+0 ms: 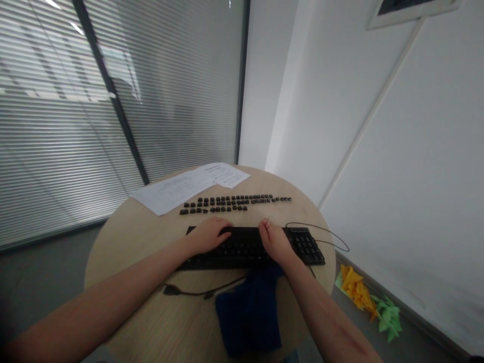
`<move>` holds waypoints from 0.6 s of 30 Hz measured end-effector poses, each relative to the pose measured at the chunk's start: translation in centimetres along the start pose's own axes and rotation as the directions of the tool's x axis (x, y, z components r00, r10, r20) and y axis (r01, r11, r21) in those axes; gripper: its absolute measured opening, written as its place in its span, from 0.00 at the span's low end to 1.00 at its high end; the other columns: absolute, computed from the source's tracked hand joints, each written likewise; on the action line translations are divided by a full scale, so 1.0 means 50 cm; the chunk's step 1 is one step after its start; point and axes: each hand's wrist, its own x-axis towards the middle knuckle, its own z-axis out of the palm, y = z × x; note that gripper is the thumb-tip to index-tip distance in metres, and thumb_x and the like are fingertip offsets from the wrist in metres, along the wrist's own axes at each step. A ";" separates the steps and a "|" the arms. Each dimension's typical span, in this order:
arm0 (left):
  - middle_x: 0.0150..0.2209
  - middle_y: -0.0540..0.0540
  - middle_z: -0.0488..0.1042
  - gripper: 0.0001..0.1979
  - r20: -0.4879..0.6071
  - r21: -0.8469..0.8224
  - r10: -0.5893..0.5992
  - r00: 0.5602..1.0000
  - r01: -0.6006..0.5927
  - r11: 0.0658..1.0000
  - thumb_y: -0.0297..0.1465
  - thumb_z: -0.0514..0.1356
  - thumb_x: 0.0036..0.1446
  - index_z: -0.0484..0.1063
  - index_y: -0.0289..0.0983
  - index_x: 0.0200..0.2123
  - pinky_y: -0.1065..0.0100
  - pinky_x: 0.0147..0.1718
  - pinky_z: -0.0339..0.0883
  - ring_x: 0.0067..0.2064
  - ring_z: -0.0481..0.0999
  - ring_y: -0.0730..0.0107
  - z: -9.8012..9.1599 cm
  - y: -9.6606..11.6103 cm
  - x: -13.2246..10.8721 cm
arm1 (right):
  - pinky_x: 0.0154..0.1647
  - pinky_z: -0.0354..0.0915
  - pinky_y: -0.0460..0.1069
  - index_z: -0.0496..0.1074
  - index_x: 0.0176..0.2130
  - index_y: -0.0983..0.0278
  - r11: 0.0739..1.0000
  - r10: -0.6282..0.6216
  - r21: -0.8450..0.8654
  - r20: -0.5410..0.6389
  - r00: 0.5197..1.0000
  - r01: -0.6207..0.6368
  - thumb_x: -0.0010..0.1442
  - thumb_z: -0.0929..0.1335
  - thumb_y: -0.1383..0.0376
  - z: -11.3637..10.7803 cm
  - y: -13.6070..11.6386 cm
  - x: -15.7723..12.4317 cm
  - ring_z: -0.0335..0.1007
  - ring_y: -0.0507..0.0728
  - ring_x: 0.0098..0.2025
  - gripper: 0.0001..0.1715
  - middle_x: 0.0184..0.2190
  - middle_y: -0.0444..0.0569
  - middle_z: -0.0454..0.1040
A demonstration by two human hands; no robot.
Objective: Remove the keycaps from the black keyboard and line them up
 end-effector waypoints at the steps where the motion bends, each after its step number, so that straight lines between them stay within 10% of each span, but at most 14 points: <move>1: 0.47 0.40 0.79 0.15 -0.003 -0.006 0.000 1.000 0.000 1.000 0.37 0.57 0.65 0.76 0.37 0.49 0.56 0.54 0.67 0.50 0.76 0.56 0.001 -0.001 0.000 | 0.31 0.57 0.49 0.64 0.33 0.59 1.000 -0.013 -0.006 0.011 1.000 0.013 0.69 0.56 0.58 -0.001 -0.002 -0.001 0.69 0.58 0.26 0.16 0.21 0.45 0.69; 18: 0.48 0.39 0.79 0.17 0.010 -0.015 -0.017 1.000 0.017 1.000 0.37 0.57 0.65 0.75 0.36 0.52 0.56 0.54 0.67 0.51 0.76 0.55 -0.007 0.004 -0.001 | 0.18 0.56 0.47 0.59 0.30 0.58 0.880 0.276 0.439 -0.164 0.947 -0.181 0.70 0.55 0.50 0.013 0.043 0.004 0.58 0.53 0.16 0.22 0.14 0.38 0.59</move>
